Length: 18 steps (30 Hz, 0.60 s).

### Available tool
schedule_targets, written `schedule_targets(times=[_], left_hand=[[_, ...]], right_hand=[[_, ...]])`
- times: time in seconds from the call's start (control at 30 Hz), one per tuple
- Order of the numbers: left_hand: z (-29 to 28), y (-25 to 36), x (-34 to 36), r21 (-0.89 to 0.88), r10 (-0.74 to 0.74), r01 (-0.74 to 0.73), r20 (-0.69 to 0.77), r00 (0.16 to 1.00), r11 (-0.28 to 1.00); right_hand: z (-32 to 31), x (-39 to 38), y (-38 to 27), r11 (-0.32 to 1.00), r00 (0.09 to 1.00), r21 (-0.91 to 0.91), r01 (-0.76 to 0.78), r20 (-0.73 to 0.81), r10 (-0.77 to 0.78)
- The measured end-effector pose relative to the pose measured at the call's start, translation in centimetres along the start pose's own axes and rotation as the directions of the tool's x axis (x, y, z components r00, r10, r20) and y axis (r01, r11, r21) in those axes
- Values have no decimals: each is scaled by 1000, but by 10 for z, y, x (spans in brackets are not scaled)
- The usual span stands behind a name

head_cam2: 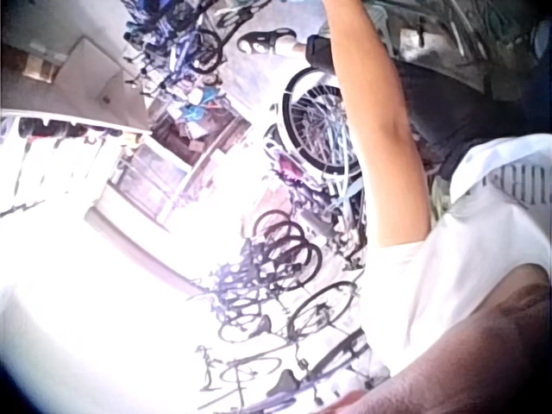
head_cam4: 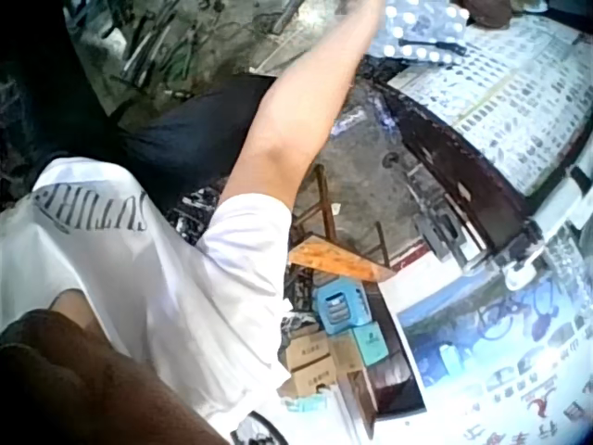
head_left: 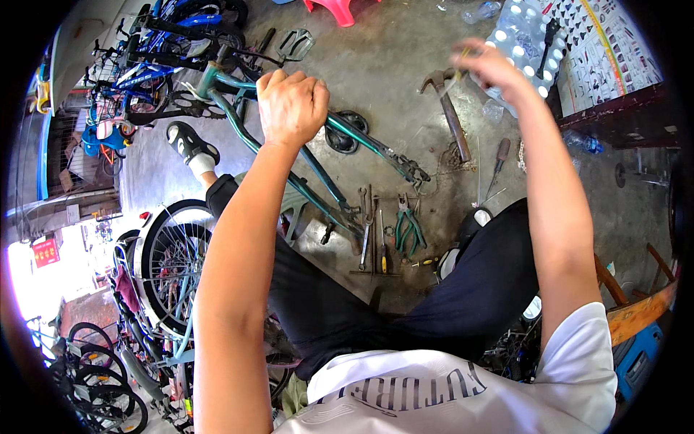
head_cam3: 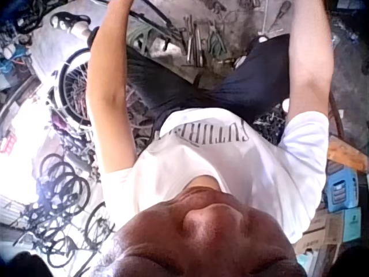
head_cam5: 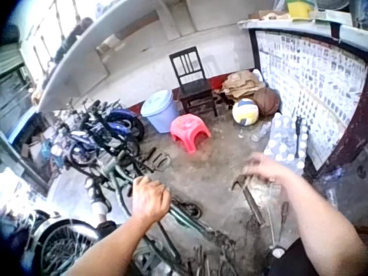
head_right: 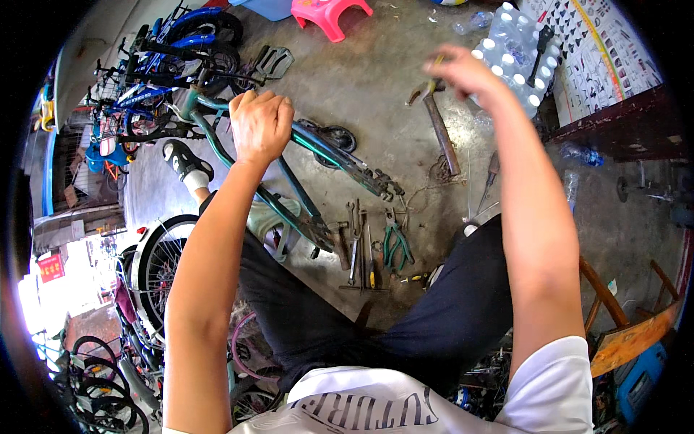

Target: The person removes a brake-related component from a bicycle frame using a screwdriver and a hammer, then handles the detached component with their hands.

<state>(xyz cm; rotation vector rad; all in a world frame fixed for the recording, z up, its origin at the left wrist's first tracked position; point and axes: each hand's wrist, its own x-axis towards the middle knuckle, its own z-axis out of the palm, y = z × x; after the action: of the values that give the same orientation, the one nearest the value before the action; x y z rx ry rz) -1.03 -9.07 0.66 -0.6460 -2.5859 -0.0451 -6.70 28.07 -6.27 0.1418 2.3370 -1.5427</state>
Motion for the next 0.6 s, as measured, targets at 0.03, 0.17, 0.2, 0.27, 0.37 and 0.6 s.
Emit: schedule_targets(times=[0.03,0.17,0.2,0.27,0.37,0.6], left_hand=[[-2,2,1,-5,-6,6,5,1000,1000],[2,7,6,0,1,-1,14,1000,1000],[2,5,6,8,5,-5,23,1000,1000],[-1,1,1,17,12,-13,27,1000,1000],[-1,3,0,-2,6,-6,54,999,1000],[-3,3,4,28,23,-25,77,997,999]], right_hand=[[-12,-2,-12,988,986,121,97,-150,-79],[-49,0,18,841,973,519,151,-229,-33],[-38,-11,10,875,993,483,-3,-101,59],[-5,-31,-4,914,999,405,12,35,-28],[17,-43,-11,927,934,368,-67,351,-72],[62,-59,-28,898,946,-379,222,306,-105]])
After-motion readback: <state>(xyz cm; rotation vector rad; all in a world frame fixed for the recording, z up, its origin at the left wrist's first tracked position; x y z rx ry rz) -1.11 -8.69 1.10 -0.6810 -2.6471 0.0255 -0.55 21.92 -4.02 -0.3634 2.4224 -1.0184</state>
